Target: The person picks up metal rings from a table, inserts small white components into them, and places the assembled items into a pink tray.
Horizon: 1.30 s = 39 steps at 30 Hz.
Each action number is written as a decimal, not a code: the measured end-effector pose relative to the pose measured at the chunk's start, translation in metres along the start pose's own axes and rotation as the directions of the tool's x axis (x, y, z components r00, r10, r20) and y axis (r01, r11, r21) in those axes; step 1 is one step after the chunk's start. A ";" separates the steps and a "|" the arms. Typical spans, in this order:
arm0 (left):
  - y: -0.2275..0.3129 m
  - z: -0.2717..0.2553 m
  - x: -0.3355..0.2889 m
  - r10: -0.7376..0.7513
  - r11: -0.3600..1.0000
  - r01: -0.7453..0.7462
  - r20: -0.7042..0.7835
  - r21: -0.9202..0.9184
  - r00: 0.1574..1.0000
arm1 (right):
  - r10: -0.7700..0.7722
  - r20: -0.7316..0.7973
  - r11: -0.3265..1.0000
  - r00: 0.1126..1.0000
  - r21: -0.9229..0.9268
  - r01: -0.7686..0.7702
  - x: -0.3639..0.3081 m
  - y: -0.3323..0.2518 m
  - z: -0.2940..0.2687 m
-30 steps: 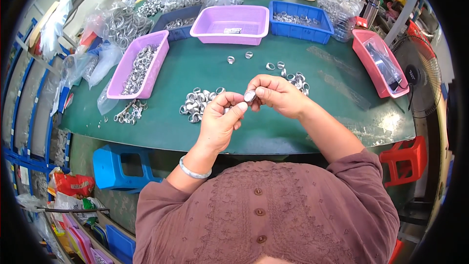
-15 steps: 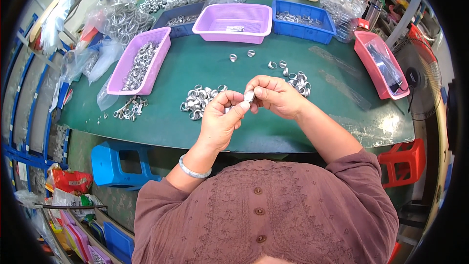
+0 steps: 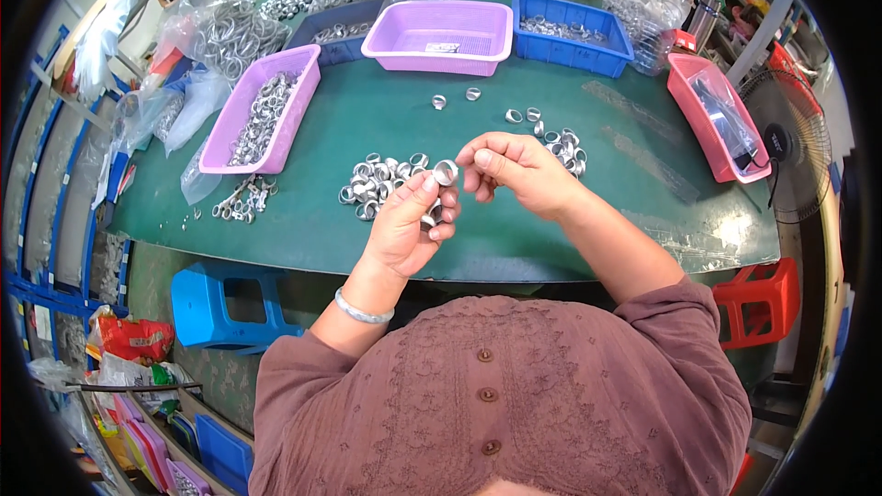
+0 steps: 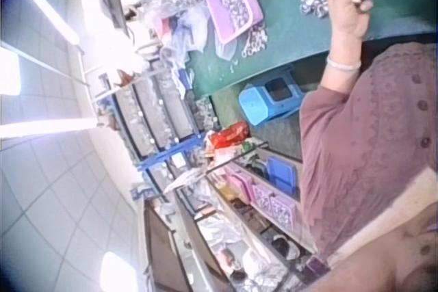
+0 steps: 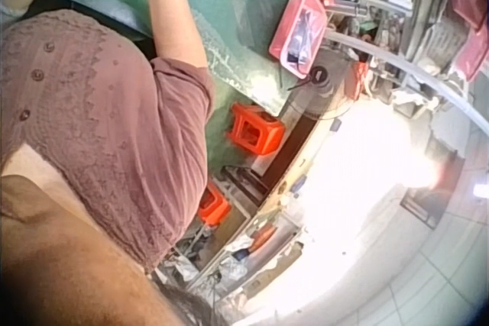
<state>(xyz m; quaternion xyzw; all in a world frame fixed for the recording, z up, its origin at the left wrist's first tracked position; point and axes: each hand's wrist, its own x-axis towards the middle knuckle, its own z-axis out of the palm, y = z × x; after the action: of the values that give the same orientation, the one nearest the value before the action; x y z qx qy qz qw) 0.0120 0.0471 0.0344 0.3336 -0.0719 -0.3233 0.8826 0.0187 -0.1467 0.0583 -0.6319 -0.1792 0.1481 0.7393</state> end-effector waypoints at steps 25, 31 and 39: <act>0.005 -0.031 0.040 0.469 -0.405 -0.320 0.495 0.856 0.731 | -0.096 -0.323 0.197 0.942 -0.933 -0.300 0.121 0.055 -0.102; -0.005 -0.042 0.045 0.206 -0.617 -0.233 0.440 0.752 0.874 | -0.172 -0.244 0.355 0.954 -0.919 -0.171 0.107 0.041 -0.109; 0.004 -0.021 0.039 0.287 -0.608 -0.256 0.509 0.751 0.812 | 0.020 0.074 0.970 0.997 -0.243 -0.001 0.049 -0.006 -0.072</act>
<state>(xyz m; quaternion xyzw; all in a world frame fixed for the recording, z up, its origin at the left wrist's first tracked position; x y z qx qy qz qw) 0.0518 0.0362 0.0174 0.8723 -0.3984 0.1913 0.2092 0.0952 -0.1892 0.0579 -0.7125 -0.2206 0.1527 0.6484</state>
